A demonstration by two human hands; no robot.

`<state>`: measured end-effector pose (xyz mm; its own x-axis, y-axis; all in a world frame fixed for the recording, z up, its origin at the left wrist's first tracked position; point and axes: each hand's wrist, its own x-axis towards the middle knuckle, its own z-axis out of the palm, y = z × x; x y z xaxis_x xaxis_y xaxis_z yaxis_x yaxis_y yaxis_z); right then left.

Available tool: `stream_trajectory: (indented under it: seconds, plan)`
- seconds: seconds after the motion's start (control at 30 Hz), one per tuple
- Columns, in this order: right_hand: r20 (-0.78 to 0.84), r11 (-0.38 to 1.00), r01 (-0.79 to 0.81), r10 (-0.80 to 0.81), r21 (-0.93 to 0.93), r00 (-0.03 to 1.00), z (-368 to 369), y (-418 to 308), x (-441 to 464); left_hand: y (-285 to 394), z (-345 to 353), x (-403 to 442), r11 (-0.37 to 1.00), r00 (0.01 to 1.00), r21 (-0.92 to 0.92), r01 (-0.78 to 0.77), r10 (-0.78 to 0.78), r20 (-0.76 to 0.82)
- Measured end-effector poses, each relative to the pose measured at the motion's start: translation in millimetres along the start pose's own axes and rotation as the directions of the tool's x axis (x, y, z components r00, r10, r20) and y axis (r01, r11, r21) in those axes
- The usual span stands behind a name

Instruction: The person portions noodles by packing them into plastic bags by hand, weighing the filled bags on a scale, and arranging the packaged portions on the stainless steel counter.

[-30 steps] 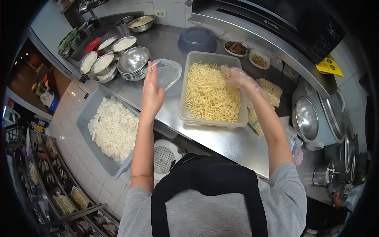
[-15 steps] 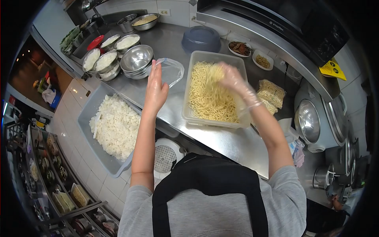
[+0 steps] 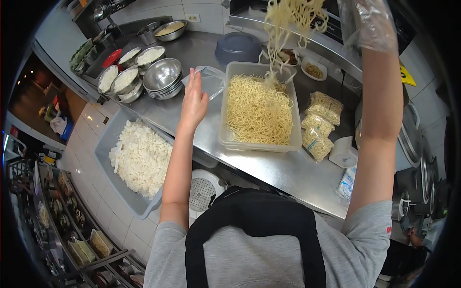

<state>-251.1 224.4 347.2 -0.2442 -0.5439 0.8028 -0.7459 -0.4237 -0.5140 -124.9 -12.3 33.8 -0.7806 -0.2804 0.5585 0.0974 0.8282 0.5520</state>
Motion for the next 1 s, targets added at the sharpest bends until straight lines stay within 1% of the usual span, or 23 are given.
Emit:
stream_trajectory:
  seconds: [0.03, 0.13, 0.17, 0.2, 0.23, 0.3, 0.37, 0.4, 0.43, 0.47, 0.53, 0.57, 0.6, 0.67, 0.7, 0.73, 0.77, 0.8, 0.87, 0.9, 0.93, 0.97, 1.0]
  plan:
    - [-0.012, 1.000, -0.005, 0.006, 0.024, 1.000, 0.4, -0.6, 1.1, -2.6, 5.2, 1.9, 1.000, 1.000, 0.001, 0.000, 0.000, 0.000]
    - [-0.043, 0.989, -0.105, 0.110, 0.101, 0.993, 9.9, 7.8, -21.4, -8.8, 20.2, 10.1, 0.998, 1.000, 0.054, -0.011, 0.011, 0.012]
    - [-0.052, 0.978, -0.151, 0.160, 0.146, 0.986, 13.4, 14.2, -33.0, -8.0, 24.2, 13.7, 0.998, 0.999, 0.054, -0.012, 0.011, 0.030]
    - [-0.055, 0.950, -0.240, 0.256, 0.200, 0.965, 22.2, 21.9, -53.0, -6.5, 28.0, 17.7, 0.998, 0.999, 0.054, -0.013, 0.011, 0.049]
    - [-0.056, 0.910, -0.329, 0.353, 0.252, 0.934, 31.6, 29.8, -72.7, -4.8, 32.3, 23.1, 0.994, 0.999, 0.099, -0.044, 0.041, 0.036]
    - [-0.033, 0.795, -0.525, 0.560, 0.305, 0.828, 54.7, 52.9, -114.1, 0.3, 37.6, 34.3, 0.992, 0.995, 0.093, -0.083, 0.078, 0.059]
    - [0.005, 0.667, -0.702, 0.724, 0.251, 0.690, 78.9, 80.9, -158.7, 11.4, 40.8, 40.1, 0.988, 0.989, 0.087, -0.126, 0.119, 0.086]
    - [0.072, 0.541, -0.755, 0.794, 0.370, 0.604, 93.9, 85.5, -173.2, 20.5, 41.1, 43.6, 0.984, 0.975, 0.022, -0.177, 0.173, 0.140]
    - [0.029, 0.464, -0.713, 0.828, 0.526, 0.560, 102.6, 100.1, -205.5, 29.3, 41.5, 46.9, 0.974, 0.955, -0.047, -0.222, 0.227, 0.189]
    - [0.127, 0.270, -0.789, 0.908, 0.552, 0.399, 99.9, 114.3, -223.9, 38.4, 41.6, 47.7, 0.973, 0.954, -0.044, -0.225, 0.230, 0.193]
    - [0.037, 0.335, -0.587, 0.847, 0.737, 0.530, 110.4, 126.6, -253.1, 52.2, 41.6, 42.3, 0.888, 0.857, -0.172, -0.426, 0.457, 0.238]
    - [0.033, 0.336, -0.582, 0.847, 0.741, 0.530, 112.1, 138.8, -258.9, 54.3, 42.3, 39.1, 0.874, 0.815, -0.194, -0.445, 0.485, 0.318]
    - [0.031, 0.264, -0.500, 0.862, 0.825, 0.506, 112.8, 153.9, -260.9, 56.5, 45.2, 33.7, 0.873, 0.812, -0.195, -0.447, 0.487, 0.321]
    - [0.035, 0.190, -0.407, 0.874, 0.893, 0.484, 118.8, 178.5, -260.1, 60.3, 54.3, 22.8, 0.916, 0.856, -0.174, -0.362, 0.400, 0.328]
    - [-0.011, 0.159, -0.262, 0.872, 0.952, 0.490, 126.7, 188.6, -258.7, 61.0, 58.7, 18.8, 0.936, 0.877, -0.135, -0.324, 0.351, 0.329]
    - [-0.057, 0.127, -0.111, 0.871, 0.986, 0.488, 133.9, 191.9, -252.5, 60.0, 63.9, 16.8, 0.937, 0.878, -0.133, -0.322, 0.348, 0.329]
    - [0.061, -0.011, -0.109, 0.884, 0.994, 0.463, 138.0, 194.5, -246.3, 58.9, 69.1, 14.7, 0.941, 0.909, -0.116, -0.318, 0.338, 0.244]
    - [0.063, -0.013, -0.110, 0.885, 0.994, 0.462, 135.9, 199.7, -243.1, 62.5, 69.9, 14.1, 0.944, 0.932, -0.100, -0.314, 0.326, 0.155]
    - [-0.059, 0.183, -0.200, 0.862, 0.963, 0.504, 132.5, 209.8, -235.4, 70.1, 70.2, 9.9, 0.947, 0.935, -0.064, -0.316, 0.322, 0.147]
    - [-0.112, 0.232, -0.247, 0.901, 0.941, 0.418, 138.1, 208.3, -226.7, 72.5, 68.9, 8.2, 0.947, 0.936, -0.029, -0.320, 0.321, 0.143]
    - [-0.111, 0.231, -0.249, 0.902, 0.941, 0.417, 137.5, 216.5, -226.7, 71.4, 69.0, 8.7, 0.948, 0.937, -0.030, -0.318, 0.319, 0.142]
    - [0.251, -0.312, 0.094, 0.882, 0.946, 0.400, 136.0, 227.9, -225.1, 70.0, 69.4, 11.5, 0.953, 0.951, -0.033, -0.301, 0.303, 0.064]
    - [0.531, -0.728, 0.391, 0.681, 0.562, 0.504, 133.1, 243.3, -225.2, 67.4, 70.9, 15.4, 0.958, 0.958, -0.038, -0.286, 0.285, -0.015]
